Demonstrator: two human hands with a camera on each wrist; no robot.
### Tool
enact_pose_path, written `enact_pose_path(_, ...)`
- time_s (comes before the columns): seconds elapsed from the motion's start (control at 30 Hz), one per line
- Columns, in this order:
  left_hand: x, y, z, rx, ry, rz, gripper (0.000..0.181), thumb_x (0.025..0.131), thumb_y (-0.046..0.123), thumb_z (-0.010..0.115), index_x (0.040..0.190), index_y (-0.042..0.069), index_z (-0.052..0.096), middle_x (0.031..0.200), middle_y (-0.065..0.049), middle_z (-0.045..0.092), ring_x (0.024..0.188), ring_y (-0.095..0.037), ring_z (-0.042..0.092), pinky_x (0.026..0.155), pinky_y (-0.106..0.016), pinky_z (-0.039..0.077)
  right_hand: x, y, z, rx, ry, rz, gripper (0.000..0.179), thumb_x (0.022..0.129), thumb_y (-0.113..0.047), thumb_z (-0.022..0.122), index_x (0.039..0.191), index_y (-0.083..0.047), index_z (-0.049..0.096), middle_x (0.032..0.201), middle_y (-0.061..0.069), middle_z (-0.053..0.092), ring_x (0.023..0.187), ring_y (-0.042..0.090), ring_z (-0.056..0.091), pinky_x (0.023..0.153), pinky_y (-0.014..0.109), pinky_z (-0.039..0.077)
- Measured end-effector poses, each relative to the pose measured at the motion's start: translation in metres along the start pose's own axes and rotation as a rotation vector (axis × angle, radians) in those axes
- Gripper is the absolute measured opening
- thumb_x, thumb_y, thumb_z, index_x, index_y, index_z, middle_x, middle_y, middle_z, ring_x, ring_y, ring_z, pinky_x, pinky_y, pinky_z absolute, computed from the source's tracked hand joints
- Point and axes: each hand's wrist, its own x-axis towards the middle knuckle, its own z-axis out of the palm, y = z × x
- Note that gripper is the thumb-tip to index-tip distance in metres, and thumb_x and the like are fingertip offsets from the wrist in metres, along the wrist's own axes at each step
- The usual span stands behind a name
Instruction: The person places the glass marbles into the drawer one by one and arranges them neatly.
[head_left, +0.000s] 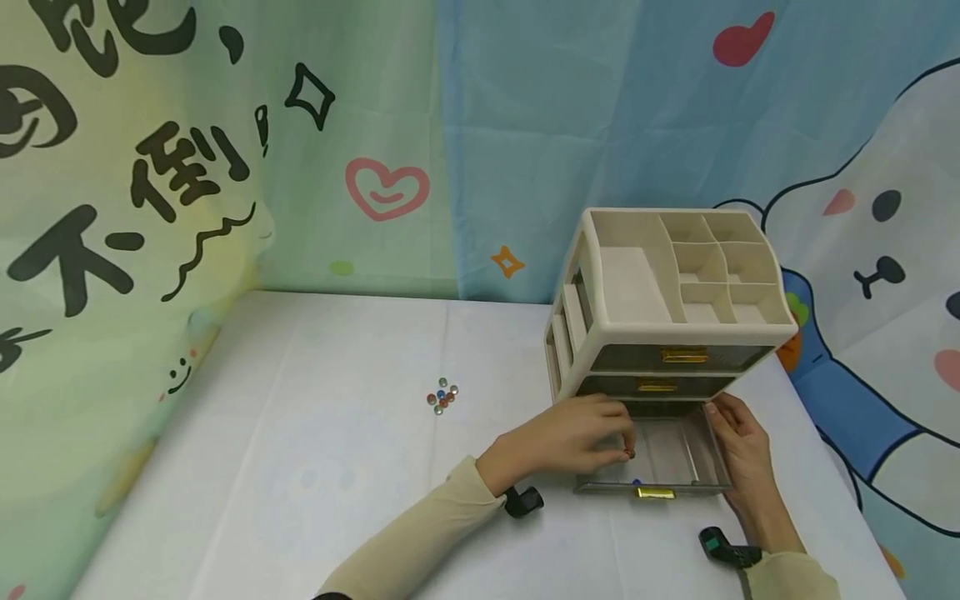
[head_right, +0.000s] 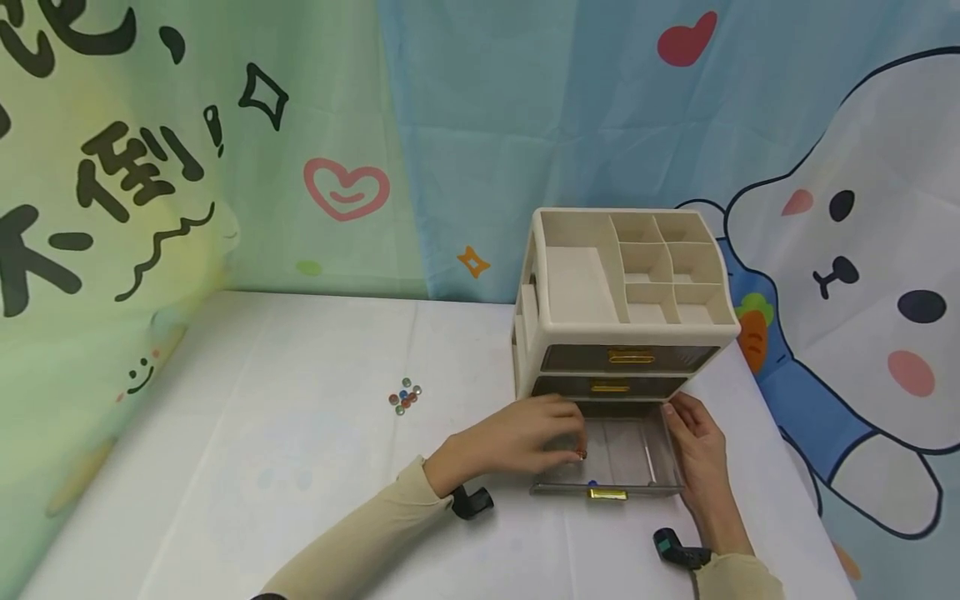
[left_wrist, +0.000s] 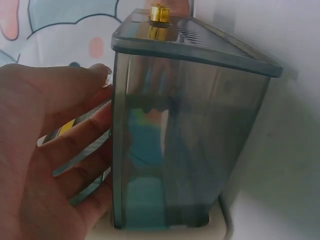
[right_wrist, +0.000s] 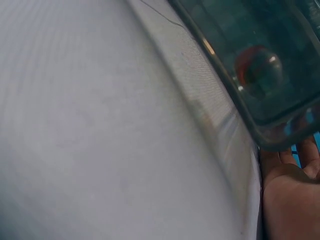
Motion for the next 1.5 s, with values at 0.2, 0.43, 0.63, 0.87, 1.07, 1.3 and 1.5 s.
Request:
enact_pose_path(0.2, 0.014, 0.004, 0.0, 0.031, -0.059, -0.005, 0.014, 0.105, 0.039, 0.062, 0.113, 0.031, 0.069, 0.117, 0.016, 0.064, 0.124, -0.007, 0.059, 0.107, -0.016, 0.044, 0.001, 0.0, -0.001, 0.02, 0.001, -0.008, 0.032, 0.105, -0.005, 0.06, 0.134, -0.015, 0.066, 0.119, -0.02, 0.073, 0.113, -0.007, 0.064, 0.095, 0.007, 0.045)
enact_pose_path(0.43, 0.024, 0.009, 0.0, 0.045, -0.126, -0.039, 0.012, 0.105, 0.04, 0.063, 0.113, 0.033, 0.069, 0.116, 0.018, 0.064, 0.122, -0.003, 0.059, 0.101, -0.014, 0.046, 0.0, 0.001, -0.001, 0.015, -0.011, 0.008, 0.033, 0.105, -0.007, 0.06, 0.136, -0.016, 0.064, 0.12, -0.021, 0.071, 0.114, -0.007, 0.063, 0.095, 0.007, 0.045)
enact_pose_path(0.63, 0.031, 0.01, 0.0, 0.021, -0.17, -0.034, 0.013, 0.105, 0.039, 0.062, 0.114, 0.032, 0.069, 0.116, 0.018, 0.064, 0.115, 0.001, 0.059, 0.098, -0.013, 0.047, -0.001, 0.001, -0.002, 0.007, -0.01, 0.009, 0.035, 0.105, -0.009, 0.061, 0.139, -0.014, 0.063, 0.122, -0.021, 0.071, 0.116, -0.007, 0.063, 0.095, 0.007, 0.045)
enact_pose_path(0.87, 0.037, 0.009, 0.004, -0.026, -0.232, -0.01, 0.009, 0.104, 0.036, 0.065, 0.109, 0.031, 0.07, 0.113, 0.019, 0.063, 0.109, 0.002, 0.06, 0.093, -0.012, 0.046, -0.001, 0.001, -0.001, 0.004, -0.013, 0.004, 0.034, 0.105, -0.008, 0.06, 0.138, -0.014, 0.064, 0.122, -0.021, 0.071, 0.115, -0.007, 0.063, 0.096, 0.008, 0.045)
enact_pose_path(1.07, 0.042, 0.009, 0.01, -0.054, -0.269, -0.019, 0.004, 0.102, 0.032, 0.069, 0.105, 0.031, 0.071, 0.111, 0.019, 0.064, 0.105, 0.002, 0.062, 0.084, -0.01, 0.046, -0.001, 0.0, 0.001, -0.001, 0.001, 0.014, 0.034, 0.105, -0.008, 0.06, 0.138, -0.014, 0.063, 0.121, -0.022, 0.071, 0.115, -0.008, 0.063, 0.096, 0.008, 0.043)
enact_pose_path(1.3, 0.045, 0.01, 0.015, -0.025, -0.307, -0.023, 0.004, 0.099, 0.031, 0.073, 0.102, 0.032, 0.07, 0.111, 0.019, 0.064, 0.102, 0.004, 0.06, 0.079, -0.01, 0.045, -0.002, 0.0, 0.0, -0.037, 0.01, 0.029, 0.036, 0.105, -0.013, 0.062, 0.141, -0.014, 0.062, 0.122, -0.024, 0.07, 0.116, -0.009, 0.062, 0.096, 0.008, 0.042)
enact_pose_path(1.5, 0.048, 0.01, 0.02, -0.001, -0.329, -0.014, 0.008, 0.099, 0.025, 0.073, 0.099, 0.033, 0.071, 0.107, 0.019, 0.064, 0.1, 0.003, 0.057, 0.08, -0.012, 0.044, -0.001, 0.0, -0.001, -0.011, -0.006, 0.019, 0.035, 0.105, -0.01, 0.061, 0.14, -0.014, 0.062, 0.123, -0.023, 0.071, 0.116, -0.009, 0.063, 0.096, 0.007, 0.043)
